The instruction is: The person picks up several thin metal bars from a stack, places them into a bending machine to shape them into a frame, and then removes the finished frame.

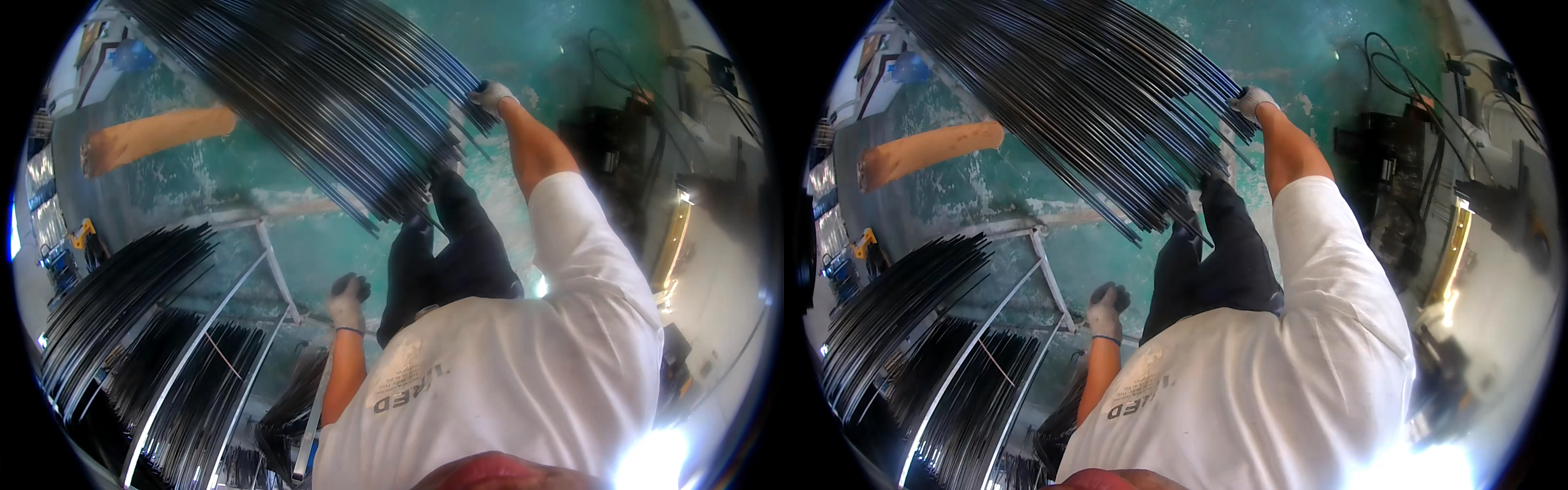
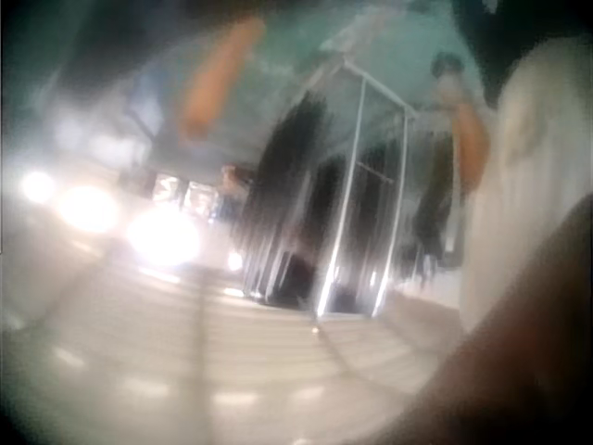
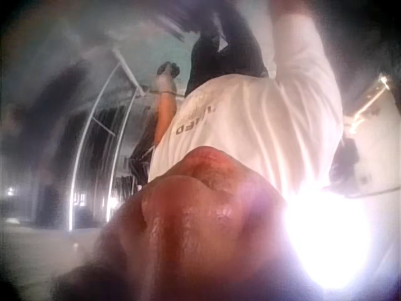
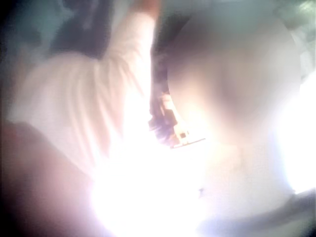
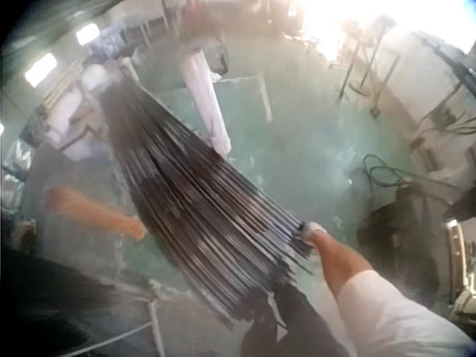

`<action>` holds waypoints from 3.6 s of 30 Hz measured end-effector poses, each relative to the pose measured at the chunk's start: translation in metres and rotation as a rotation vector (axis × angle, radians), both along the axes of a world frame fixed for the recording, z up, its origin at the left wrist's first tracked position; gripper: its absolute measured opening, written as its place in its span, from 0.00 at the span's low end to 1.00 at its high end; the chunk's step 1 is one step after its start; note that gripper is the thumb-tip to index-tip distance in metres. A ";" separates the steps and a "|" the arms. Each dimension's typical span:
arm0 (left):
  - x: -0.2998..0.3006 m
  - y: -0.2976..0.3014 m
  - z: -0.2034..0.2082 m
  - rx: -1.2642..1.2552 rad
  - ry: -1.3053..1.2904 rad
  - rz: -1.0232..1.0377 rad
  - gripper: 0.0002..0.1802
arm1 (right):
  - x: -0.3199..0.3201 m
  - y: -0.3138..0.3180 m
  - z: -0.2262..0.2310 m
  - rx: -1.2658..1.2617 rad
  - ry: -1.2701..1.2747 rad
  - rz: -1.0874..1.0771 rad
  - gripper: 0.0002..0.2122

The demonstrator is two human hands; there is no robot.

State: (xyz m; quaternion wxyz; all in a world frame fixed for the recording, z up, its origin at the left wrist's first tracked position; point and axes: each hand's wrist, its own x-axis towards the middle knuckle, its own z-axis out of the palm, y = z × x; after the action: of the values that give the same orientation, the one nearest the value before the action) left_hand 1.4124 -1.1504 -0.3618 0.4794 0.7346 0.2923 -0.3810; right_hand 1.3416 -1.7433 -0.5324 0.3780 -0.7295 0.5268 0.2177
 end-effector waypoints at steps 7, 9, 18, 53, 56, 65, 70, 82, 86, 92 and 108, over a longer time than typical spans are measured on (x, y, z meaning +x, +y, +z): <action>-0.024 -0.095 0.023 -0.109 0.117 -0.208 0.16 | 0.015 -0.001 0.060 -0.139 0.072 0.212 0.15; -0.016 -0.122 0.030 -0.151 0.102 -0.262 0.15 | 0.019 0.001 0.071 -0.156 0.134 0.246 0.14; 0.042 -0.158 0.012 -0.178 -0.040 -0.228 0.12 | -0.001 0.011 0.058 0.430 -0.285 0.062 0.18; 0.028 -0.234 0.035 -0.446 -0.025 -0.433 0.09 | 0.023 0.119 0.226 0.123 -0.191 0.080 0.29; 0.052 -0.245 0.028 -0.636 0.114 -0.344 0.10 | -0.044 0.170 0.251 0.147 -0.128 0.021 0.28; 0.117 -0.277 0.013 -0.758 0.379 -0.289 0.23 | -0.390 0.409 0.318 0.009 0.385 -0.168 0.24; 0.091 -0.248 0.006 -0.864 0.449 -0.268 0.23 | -0.461 0.461 0.355 0.050 0.262 -0.322 0.21; 0.148 -0.302 -0.017 -0.395 0.048 -0.158 0.10 | -0.451 0.460 0.370 -0.285 0.165 -0.163 0.18; 0.266 -0.308 -0.058 -0.548 0.014 0.093 0.16 | -0.484 0.453 0.416 -0.318 0.195 -0.359 0.17; 0.192 -0.300 0.002 -0.208 -0.319 -0.309 0.32 | -0.541 0.498 0.440 -0.429 0.426 -0.396 0.15; -0.035 -0.241 0.111 -0.779 0.400 -0.296 0.18 | -0.500 0.530 0.337 -0.769 0.247 -0.400 0.13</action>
State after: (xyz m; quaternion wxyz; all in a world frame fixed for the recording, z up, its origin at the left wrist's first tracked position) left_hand 1.3776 -1.3918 -0.2507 0.5941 0.4457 0.1062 -0.6611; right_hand 0.8417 -1.2128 -0.1957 0.0484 -0.6692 0.7413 0.0144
